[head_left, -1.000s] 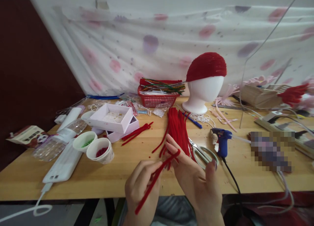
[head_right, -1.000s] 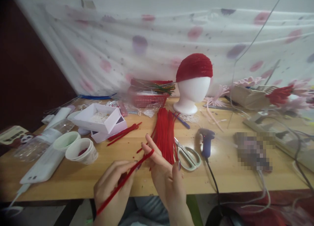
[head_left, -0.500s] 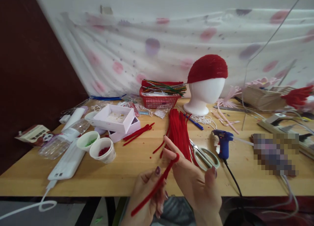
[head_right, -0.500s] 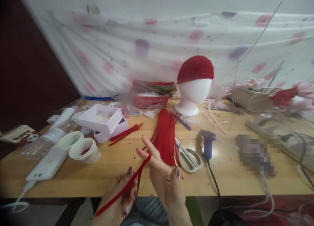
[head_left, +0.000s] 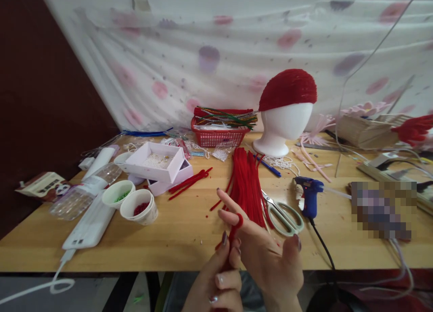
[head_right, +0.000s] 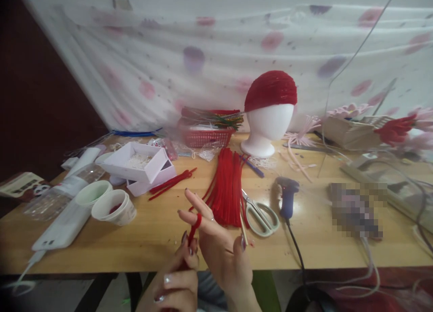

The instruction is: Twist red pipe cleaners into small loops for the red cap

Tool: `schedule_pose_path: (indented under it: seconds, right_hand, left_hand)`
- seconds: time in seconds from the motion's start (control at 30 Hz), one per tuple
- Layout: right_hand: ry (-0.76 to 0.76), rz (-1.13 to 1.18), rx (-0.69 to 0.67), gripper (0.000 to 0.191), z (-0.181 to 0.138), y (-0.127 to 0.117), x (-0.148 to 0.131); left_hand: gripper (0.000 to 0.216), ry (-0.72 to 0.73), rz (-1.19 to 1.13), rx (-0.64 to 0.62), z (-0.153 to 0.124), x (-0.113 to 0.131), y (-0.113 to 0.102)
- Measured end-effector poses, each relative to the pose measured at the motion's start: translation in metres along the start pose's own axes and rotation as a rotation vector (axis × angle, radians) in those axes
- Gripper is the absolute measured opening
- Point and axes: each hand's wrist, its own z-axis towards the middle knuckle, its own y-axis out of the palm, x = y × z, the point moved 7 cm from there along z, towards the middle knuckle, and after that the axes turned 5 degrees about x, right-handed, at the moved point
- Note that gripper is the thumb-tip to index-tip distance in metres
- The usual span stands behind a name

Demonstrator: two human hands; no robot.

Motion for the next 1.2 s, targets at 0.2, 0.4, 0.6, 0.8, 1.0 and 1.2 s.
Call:
schedule_pose_path:
  seconds: [0.2,0.4,0.6,0.8,1.0,1.2]
  right_hand:
    - [-0.042,0.035,-0.029,0.085,-0.004,0.005,-0.008]
    - [0.069,0.133,-0.007,0.095,-0.013,0.006,-0.002]
    - [0.067,0.296,0.04,0.097,-0.006,0.001,-0.001]
    - [0.052,0.272,0.098,0.091,-0.001,-0.003,-0.004]
    - [0.027,0.209,0.084,0.09,-0.003,-0.004,-0.001]
    - [-0.023,0.049,-0.033,0.085,-0.007,0.011,-0.003]
  left_hand:
    - [0.017,0.406,0.276,0.058,0.007,0.013,-0.002]
    - [0.018,1.237,0.997,0.372,-0.032,0.042,-0.005]
    - [0.04,1.722,1.59,0.033,-0.058,0.045,0.02]
    - [0.015,1.466,1.272,0.205,-0.053,0.065,0.024]
    - [0.032,0.902,0.725,0.364,-0.038,0.058,-0.016]
    - [0.049,0.261,0.55,0.171,-0.003,0.016,-0.024]
